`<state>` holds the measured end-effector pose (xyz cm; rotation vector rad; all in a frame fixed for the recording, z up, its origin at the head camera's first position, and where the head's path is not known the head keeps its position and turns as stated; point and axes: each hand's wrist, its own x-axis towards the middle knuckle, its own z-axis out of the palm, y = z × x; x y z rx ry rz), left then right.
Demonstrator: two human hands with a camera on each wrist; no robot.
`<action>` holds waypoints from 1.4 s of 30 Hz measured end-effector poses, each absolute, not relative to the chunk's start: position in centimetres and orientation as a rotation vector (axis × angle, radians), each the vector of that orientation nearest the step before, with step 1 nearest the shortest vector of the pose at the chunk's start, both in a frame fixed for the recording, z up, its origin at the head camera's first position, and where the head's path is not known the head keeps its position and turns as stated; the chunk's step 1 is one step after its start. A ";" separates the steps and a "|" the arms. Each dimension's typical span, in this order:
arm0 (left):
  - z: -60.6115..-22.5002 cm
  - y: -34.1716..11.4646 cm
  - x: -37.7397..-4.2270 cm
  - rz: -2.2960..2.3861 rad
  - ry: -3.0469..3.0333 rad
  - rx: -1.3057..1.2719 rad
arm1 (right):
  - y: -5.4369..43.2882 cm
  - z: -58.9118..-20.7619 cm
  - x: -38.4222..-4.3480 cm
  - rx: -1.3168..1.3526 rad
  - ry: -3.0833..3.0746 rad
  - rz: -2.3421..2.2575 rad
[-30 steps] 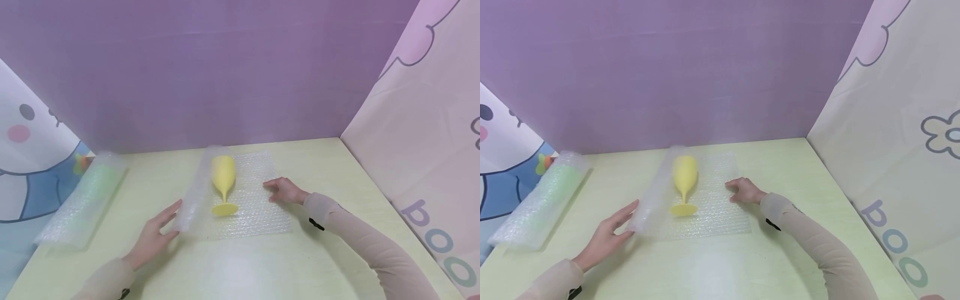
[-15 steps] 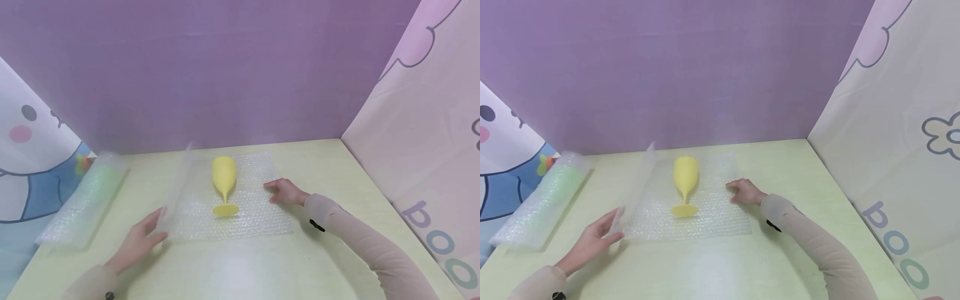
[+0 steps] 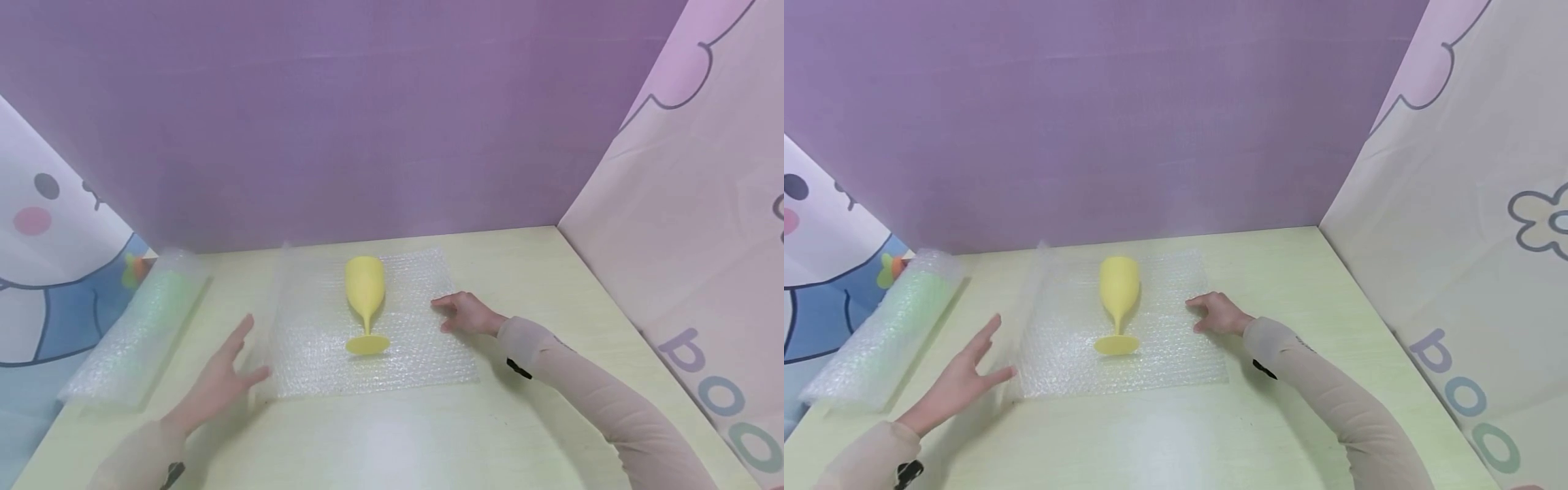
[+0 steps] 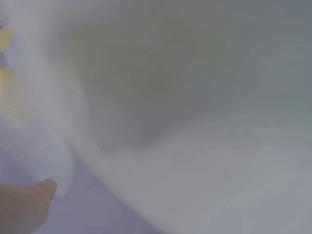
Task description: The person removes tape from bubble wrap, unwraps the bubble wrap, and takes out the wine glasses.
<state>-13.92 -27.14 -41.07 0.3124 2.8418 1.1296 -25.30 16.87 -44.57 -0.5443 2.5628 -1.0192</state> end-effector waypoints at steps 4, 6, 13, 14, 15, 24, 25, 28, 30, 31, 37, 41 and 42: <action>-39.9 -25.8 -15.3 1.055 2.913 0.464 | 16.8 -44.4 -25.2 -0.547 2.564 -1.006; -39.8 -25.1 -16.0 0.974 2.885 0.534 | 16.8 -44.4 -25.3 -0.559 2.570 -0.995; -41.3 -24.1 -17.7 0.796 2.740 0.687 | 16.6 -44.5 -25.2 -0.572 2.571 -0.989; -41.4 -24.2 -17.8 0.795 2.728 0.688 | 16.6 -44.6 -25.2 -0.567 2.568 -0.993; -41.4 -24.3 -17.8 0.798 2.714 0.686 | 16.6 -44.6 -25.1 -0.566 2.568 -0.997; -42.6 -25.8 -18.3 0.846 2.610 0.616 | 16.7 -44.3 -24.9 -0.576 2.585 -0.991; -42.8 -25.9 -18.3 0.847 2.607 0.606 | 16.7 -44.3 -24.9 -0.581 2.586 -0.988; -43.2 -26.1 -18.4 0.850 2.597 0.606 | 16.8 -44.2 -25.0 -0.596 2.598 -0.971; -43.5 -26.2 -18.5 0.851 2.601 0.620 | 17.0 -44.3 -25.0 -0.596 2.599 -0.967; -43.6 -26.2 -18.6 0.854 2.602 0.631 | 17.1 -44.3 -25.0 -0.596 2.598 -0.968; -44.1 -25.7 -19.1 0.850 2.598 0.662 | 18.0 -44.6 -25.2 -0.585 2.593 -0.994; -44.2 -25.3 -19.6 0.839 2.593 0.651 | 18.4 -44.6 -25.5 -0.579 2.600 -0.990; -44.2 -25.2 -19.7 0.831 2.595 0.651 | 18.5 -44.6 -25.5 -0.576 2.600 -0.987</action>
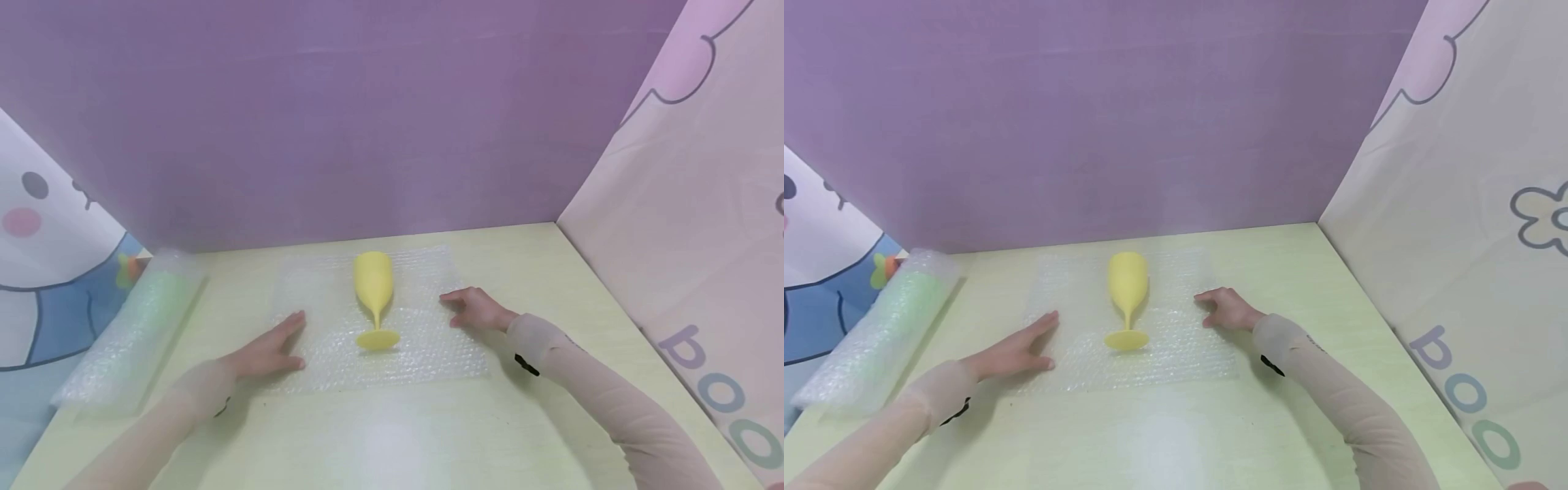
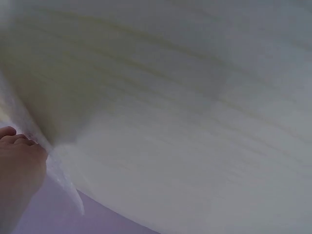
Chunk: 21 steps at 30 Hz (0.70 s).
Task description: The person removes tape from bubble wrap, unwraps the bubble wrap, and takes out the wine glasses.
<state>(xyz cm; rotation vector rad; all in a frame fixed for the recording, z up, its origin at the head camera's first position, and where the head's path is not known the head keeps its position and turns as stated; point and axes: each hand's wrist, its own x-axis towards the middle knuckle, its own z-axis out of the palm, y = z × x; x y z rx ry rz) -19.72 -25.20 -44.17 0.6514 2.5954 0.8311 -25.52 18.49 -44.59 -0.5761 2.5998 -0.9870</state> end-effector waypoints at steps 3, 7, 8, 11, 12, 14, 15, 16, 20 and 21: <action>-44.2 -24.8 -20.1 0.815 2.595 0.648 | 18.7 -44.5 -25.6 -0.529 2.593 -0.989; -44.0 -24.2 -20.3 0.827 2.582 0.650 | 19.1 -44.4 -25.8 -0.513 2.587 -0.989; -43.9 -24.1 -20.3 0.843 2.574 0.651 | 19.2 -44.3 -25.9 -0.521 2.589 -0.988; -43.7 -23.7 -20.1 0.873 2.557 0.641 | 19.4 -44.3 -26.1 -0.544 2.588 -0.990; -43.7 -23.7 -20.1 0.878 2.552 0.634 | 19.5 -44.4 -26.2 -0.551 2.588 -0.989; -43.6 -23.5 -20.0 0.879 2.548 0.628 | 19.6 -44.4 -26.3 -0.554 2.584 -0.996; -43.7 -23.5 -20.0 0.877 2.547 0.618 | 19.7 -44.4 -26.4 -0.561 2.582 -0.994; -43.7 -23.5 -20.0 0.876 2.547 0.618 | 19.7 -44.4 -26.4 -0.562 2.580 -0.995; -43.8 -23.4 -19.9 0.876 2.541 0.596 | 19.7 -44.4 -26.5 -0.569 2.581 -0.983; -43.8 -23.4 -19.9 0.875 2.542 0.593 | 19.8 -44.4 -26.6 -0.571 2.580 -0.985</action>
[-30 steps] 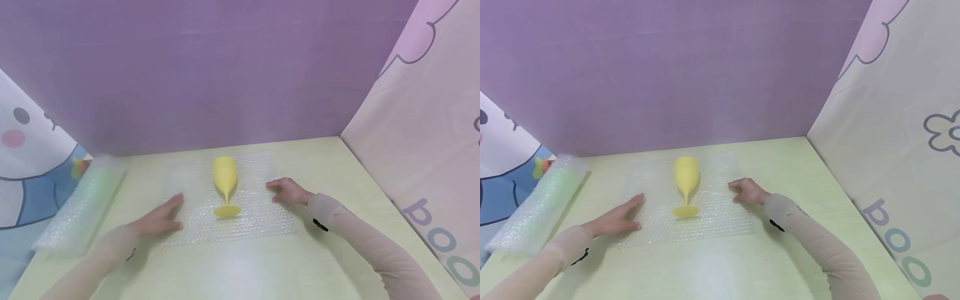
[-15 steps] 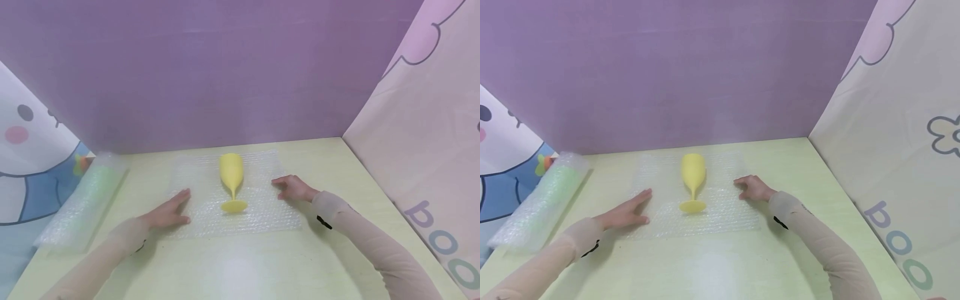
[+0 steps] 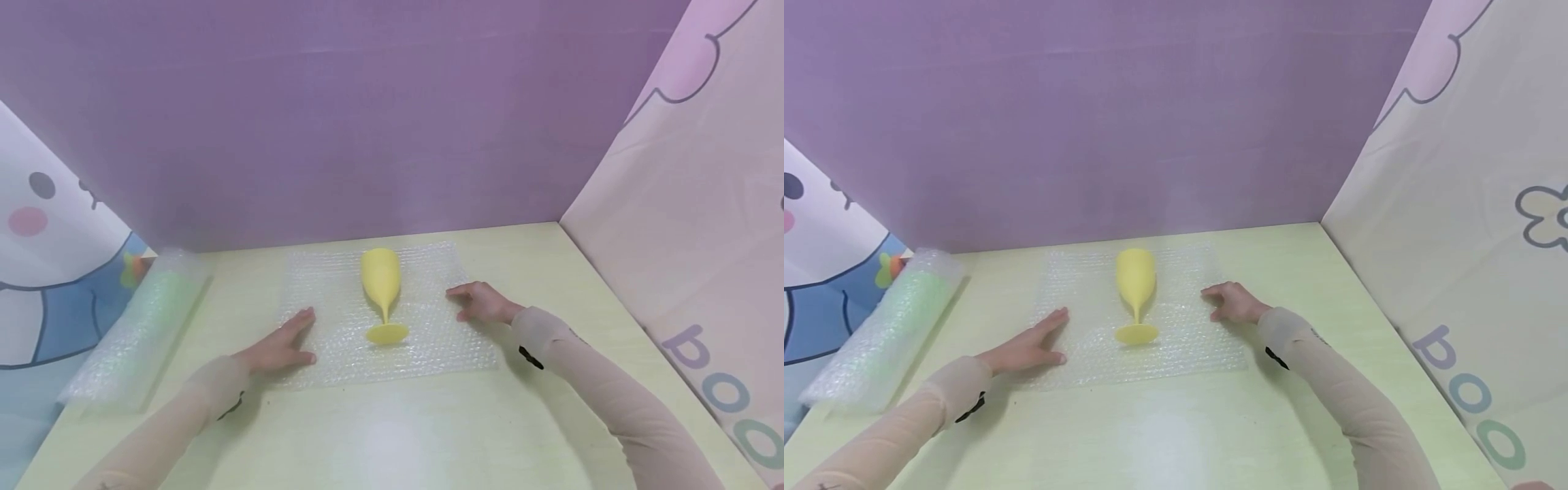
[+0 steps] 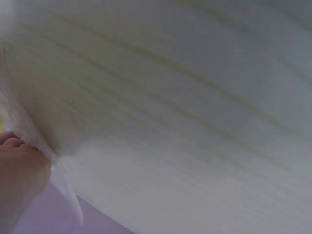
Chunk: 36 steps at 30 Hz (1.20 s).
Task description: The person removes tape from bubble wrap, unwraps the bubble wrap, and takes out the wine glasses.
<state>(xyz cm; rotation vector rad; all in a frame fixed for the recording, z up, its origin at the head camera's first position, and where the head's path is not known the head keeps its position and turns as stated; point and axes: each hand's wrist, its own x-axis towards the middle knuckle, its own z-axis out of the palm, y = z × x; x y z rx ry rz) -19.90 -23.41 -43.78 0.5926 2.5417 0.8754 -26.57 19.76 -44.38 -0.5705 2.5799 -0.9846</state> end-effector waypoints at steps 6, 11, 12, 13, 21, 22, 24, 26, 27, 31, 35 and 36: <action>-44.0 -23.2 -20.2 0.867 2.552 0.588 | 20.1 -44.5 -26.8 -0.525 2.546 -1.052; -44.2 -22.9 -20.3 0.862 2.544 0.579 | 20.2 -44.4 -26.8 -0.417 2.507 -1.132; -44.2 -22.8 -20.3 0.863 2.541 0.577 | 20.1 -44.4 -26.8 -0.398 2.505 -1.147; -44.2 -22.7 -20.3 0.864 2.539 0.571 | 20.1 -44.3 -26.9 -0.390 2.508 -1.161; -44.1 -22.1 -20.2 0.849 2.552 0.542 | 18.7 -42.2 -27.6 -0.344 2.548 -1.233; -44.1 -22.1 -20.2 0.848 2.550 0.544 | 18.2 -41.7 -27.6 -0.304 2.535 -1.237; -44.4 -22.1 -20.1 0.830 2.554 0.551 | 17.0 -40.9 -27.6 -0.212 2.511 -1.238; -44.4 -22.1 -20.1 0.819 2.561 0.555 | 15.5 -40.0 -27.8 -0.119 2.473 -1.236; -44.4 -22.2 -20.2 0.814 2.567 0.559 | 14.8 -39.6 -28.0 -0.082 2.453 -1.239; -44.5 -22.4 -20.5 0.819 2.604 0.554 | 11.9 -38.4 -29.0 0.053 2.381 -1.260; -44.5 -22.6 -20.7 0.857 2.614 0.522 | 9.7 -38.0 -29.8 0.125 2.333 -1.308; -44.4 -22.6 -20.7 0.867 2.615 0.513 | 9.3 -38.0 -29.9 0.130 2.327 -1.316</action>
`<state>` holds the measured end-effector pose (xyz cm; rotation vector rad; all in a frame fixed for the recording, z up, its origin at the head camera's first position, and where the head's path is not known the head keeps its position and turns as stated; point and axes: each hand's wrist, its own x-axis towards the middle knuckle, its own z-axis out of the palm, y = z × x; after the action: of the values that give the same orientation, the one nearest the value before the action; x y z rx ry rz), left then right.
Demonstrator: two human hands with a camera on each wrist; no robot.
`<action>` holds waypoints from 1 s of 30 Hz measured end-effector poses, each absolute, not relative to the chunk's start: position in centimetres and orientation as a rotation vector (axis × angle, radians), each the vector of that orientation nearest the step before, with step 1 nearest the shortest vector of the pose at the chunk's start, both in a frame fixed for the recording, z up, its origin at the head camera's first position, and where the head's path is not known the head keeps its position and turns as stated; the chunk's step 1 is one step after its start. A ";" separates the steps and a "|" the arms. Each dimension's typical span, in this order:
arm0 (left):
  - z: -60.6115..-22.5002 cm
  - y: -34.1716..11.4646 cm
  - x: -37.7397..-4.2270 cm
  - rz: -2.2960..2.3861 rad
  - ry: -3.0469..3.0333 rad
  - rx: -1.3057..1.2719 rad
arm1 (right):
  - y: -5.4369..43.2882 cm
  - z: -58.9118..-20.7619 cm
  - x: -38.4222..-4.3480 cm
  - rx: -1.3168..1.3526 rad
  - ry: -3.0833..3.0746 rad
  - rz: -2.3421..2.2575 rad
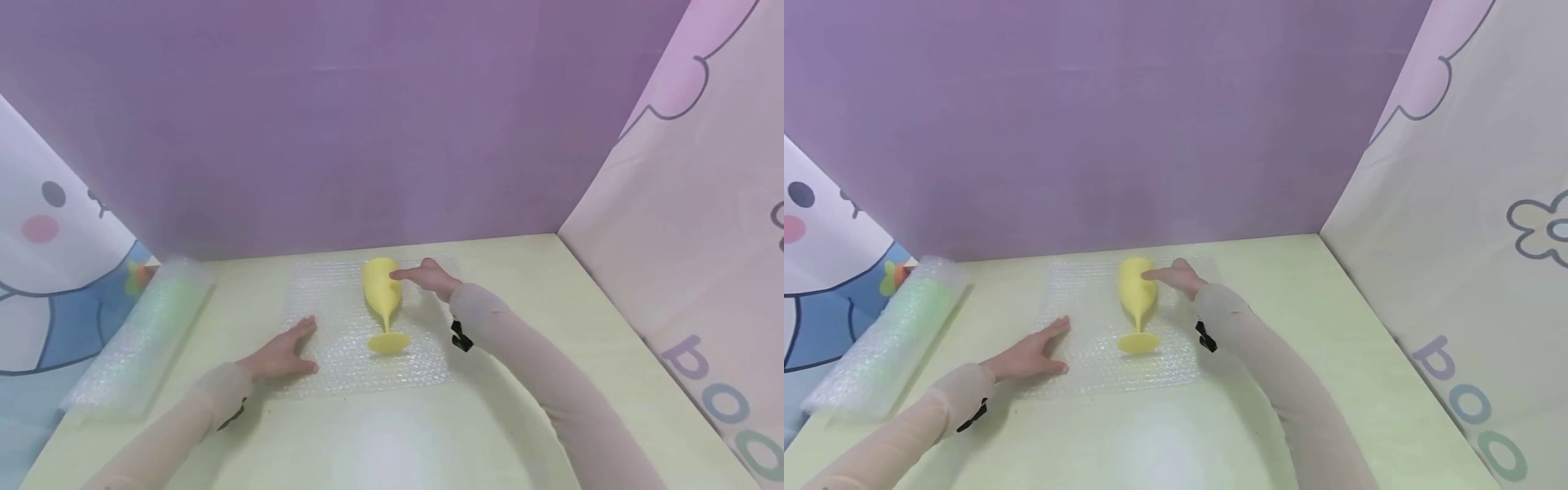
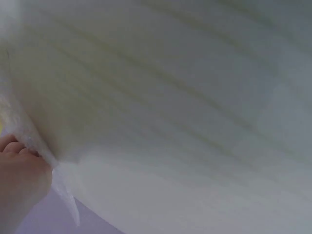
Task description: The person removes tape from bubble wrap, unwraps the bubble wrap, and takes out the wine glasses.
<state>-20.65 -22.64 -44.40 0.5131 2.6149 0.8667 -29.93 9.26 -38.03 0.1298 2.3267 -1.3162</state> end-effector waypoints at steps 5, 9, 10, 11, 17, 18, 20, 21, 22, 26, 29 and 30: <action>-44.2 -22.6 -20.6 0.894 2.619 0.498 | 7.8 -38.5 -30.5 0.165 2.332 -1.333; -44.2 -22.6 -20.7 0.898 2.616 0.496 | 7.1 -38.8 -30.8 0.210 2.340 -1.318; -44.2 -22.6 -20.7 0.897 2.617 0.497 | 6.9 -38.8 -30.9 0.219 2.340 -1.316; -44.2 -22.6 -20.7 0.896 2.618 0.498 | 6.7 -38.9 -31.0 0.231 2.335 -1.316; -44.4 -22.6 -20.8 0.905 2.620 0.489 | 4.6 -40.2 -32.2 0.329 2.286 -1.422; -44.5 -22.6 -20.7 0.903 2.622 0.486 | 4.2 -40.6 -32.4 0.347 2.287 -1.436; -44.6 -22.5 -20.7 0.900 2.626 0.486 | 3.6 -41.2 -32.4 0.369 2.311 -1.433; -44.6 -22.4 -20.7 0.900 2.627 0.485 | 3.3 -41.4 -32.4 0.371 2.329 -1.422; -44.6 -22.4 -20.6 0.903 2.624 0.488 | 3.0 -41.5 -32.2 0.367 2.351 -1.412; -44.7 -22.3 -20.6 0.909 2.619 0.512 | 2.3 -41.3 -31.3 0.369 2.391 -1.380; -44.8 -22.3 -20.5 0.911 2.623 0.518 | 2.2 -41.0 -30.9 0.373 2.385 -1.395; -44.9 -22.3 -20.5 0.912 2.625 0.519 | 2.2 -40.9 -30.8 0.365 2.390 -1.394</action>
<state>-20.52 -22.31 -44.89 0.5186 2.6250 0.9116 -30.82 2.18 -40.89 0.3653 2.3898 -1.3942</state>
